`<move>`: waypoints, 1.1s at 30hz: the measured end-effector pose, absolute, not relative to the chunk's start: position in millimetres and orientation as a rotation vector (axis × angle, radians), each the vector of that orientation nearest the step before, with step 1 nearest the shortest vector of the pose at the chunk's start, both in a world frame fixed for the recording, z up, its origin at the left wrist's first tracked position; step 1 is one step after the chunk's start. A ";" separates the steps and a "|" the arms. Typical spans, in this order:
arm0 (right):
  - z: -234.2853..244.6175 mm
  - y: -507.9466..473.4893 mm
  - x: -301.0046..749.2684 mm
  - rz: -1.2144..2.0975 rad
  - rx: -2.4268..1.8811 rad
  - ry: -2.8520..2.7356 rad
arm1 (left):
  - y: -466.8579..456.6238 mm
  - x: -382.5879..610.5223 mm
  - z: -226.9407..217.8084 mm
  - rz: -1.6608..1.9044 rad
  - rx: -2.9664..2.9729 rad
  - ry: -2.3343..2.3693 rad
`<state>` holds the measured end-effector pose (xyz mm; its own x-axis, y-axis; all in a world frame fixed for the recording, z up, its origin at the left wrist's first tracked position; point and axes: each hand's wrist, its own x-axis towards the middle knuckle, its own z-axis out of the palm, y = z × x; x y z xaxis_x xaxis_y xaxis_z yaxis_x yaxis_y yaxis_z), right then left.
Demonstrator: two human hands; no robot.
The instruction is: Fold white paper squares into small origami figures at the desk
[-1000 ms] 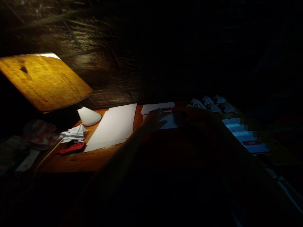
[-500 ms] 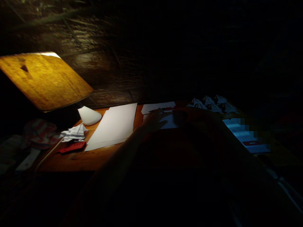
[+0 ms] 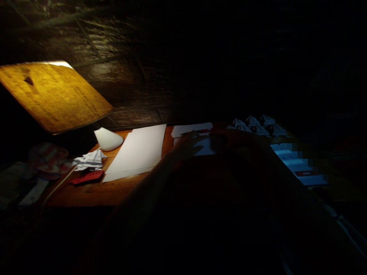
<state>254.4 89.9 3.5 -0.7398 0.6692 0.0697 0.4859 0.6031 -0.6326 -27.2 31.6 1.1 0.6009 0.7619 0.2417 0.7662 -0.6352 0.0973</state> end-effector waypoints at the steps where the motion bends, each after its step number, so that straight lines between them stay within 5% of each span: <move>1: 3.8 89.9 254.1 0.868 -0.942 -2.533 | 31.7 -27.2 1.0 -0.413 -2.798 -1.329; 33: 4.9 88.2 255.3 0.892 -0.987 -2.535 | 40.2 -43.4 2.8 -0.436 -2.999 -1.261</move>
<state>255.3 88.2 4.9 -0.7280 0.6848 0.0331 0.5133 0.5764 -0.6358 -43.4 40.2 2.8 0.6713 0.7171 0.1876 0.6798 -0.6965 0.2295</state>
